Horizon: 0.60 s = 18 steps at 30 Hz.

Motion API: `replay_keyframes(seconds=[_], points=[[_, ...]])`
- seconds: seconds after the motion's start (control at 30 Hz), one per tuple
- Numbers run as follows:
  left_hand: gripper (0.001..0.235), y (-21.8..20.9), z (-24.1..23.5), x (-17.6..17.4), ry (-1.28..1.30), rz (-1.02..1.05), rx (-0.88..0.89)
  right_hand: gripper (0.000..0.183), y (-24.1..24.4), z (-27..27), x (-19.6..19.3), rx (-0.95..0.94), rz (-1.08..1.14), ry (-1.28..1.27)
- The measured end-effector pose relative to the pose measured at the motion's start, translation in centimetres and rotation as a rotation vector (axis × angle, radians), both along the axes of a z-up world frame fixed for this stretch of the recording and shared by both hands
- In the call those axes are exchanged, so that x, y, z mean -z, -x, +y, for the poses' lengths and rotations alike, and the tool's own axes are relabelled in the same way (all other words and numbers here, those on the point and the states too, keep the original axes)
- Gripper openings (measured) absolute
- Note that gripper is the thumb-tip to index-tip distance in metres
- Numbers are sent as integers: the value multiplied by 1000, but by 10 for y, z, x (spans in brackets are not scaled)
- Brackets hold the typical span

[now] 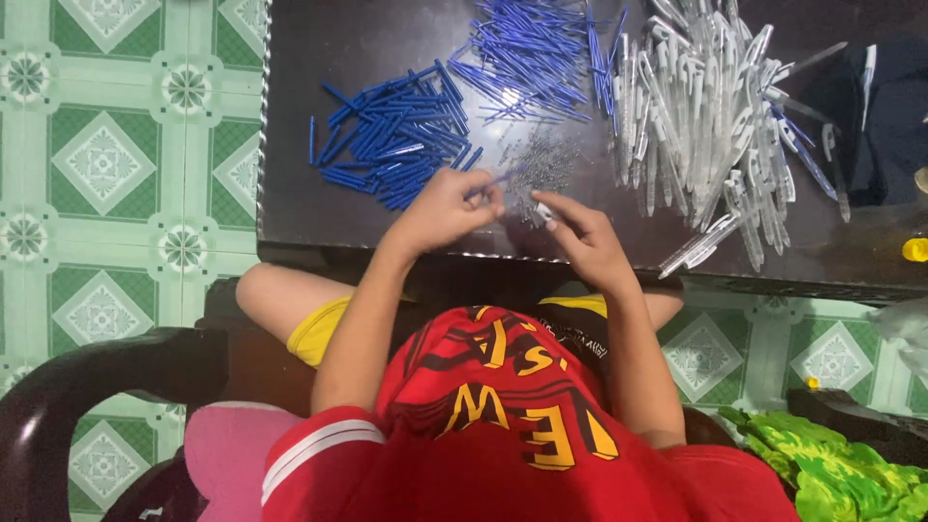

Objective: The person sits at a table and assembles pens by inserting blue ink cartridges into clear plastic pen barrels. They pick up a barrel and a cartridge, insert the cartridge, and place the assembled pen aside.

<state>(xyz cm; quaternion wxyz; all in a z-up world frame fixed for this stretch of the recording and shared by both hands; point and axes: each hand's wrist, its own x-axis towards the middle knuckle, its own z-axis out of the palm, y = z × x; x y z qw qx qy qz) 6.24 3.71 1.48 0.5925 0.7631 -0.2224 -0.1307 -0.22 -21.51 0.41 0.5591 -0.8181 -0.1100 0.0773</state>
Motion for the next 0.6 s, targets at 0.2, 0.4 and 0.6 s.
replay_keyframes(seconds=[0.2, 0.4, 0.6], points=[[15, 10, 9, -38, -295, -171, 73, 37, 0, 15, -22, -175, 81, -126], [16, 10, 2, -43, -429, -209, 156, 35, 6, 11, -15, -207, 136, -114], [19, 9, -6, -39, -437, -258, 190, 38, 3, 7, -7, -222, 191, -187]])
